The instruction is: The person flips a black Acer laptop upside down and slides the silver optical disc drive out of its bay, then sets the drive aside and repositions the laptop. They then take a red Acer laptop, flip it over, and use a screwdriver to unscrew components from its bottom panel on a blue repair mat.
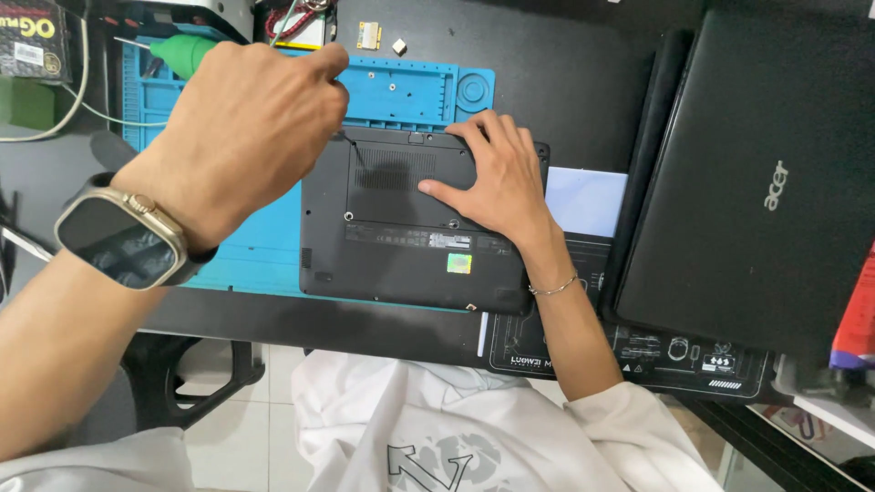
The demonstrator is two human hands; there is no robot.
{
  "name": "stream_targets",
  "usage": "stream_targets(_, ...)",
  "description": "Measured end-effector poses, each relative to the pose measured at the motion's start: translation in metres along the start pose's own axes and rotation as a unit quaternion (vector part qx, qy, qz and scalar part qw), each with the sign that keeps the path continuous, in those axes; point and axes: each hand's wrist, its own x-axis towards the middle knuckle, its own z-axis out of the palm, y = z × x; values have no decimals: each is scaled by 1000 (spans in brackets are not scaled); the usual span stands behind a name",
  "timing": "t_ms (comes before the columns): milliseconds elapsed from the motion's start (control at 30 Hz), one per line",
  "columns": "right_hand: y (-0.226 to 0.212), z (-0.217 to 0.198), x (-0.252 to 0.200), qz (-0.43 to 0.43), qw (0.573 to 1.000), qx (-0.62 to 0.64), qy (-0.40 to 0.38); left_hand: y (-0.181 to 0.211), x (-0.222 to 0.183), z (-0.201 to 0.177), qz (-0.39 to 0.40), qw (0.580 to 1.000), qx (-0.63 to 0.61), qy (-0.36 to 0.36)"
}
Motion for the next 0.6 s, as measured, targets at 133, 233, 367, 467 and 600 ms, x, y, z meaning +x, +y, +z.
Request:
stream_targets(133, -2, -2, 2, 7, 1000, -7, -6, 4, -2, -5, -16, 999, 22, -23)
stream_targets(233, -1, -1, 1, -6, 1000, -8, 2, 7, -2, -8, -27, 999, 13, 34)
stream_targets(367, 0, -1, 1, -3, 1000, -13, 1, 5, 5, -6, 29, 998, -17, 62)
stream_targets(467, -2, -2, 1, -6, 1000, -7, 0, 4, 6, -4, 30, 998, -23, 48)
stream_targets(600, -3, -3, 2, 1, 1000, -13, -6, 0, 6, -4, 8, 1000, -3, 16)
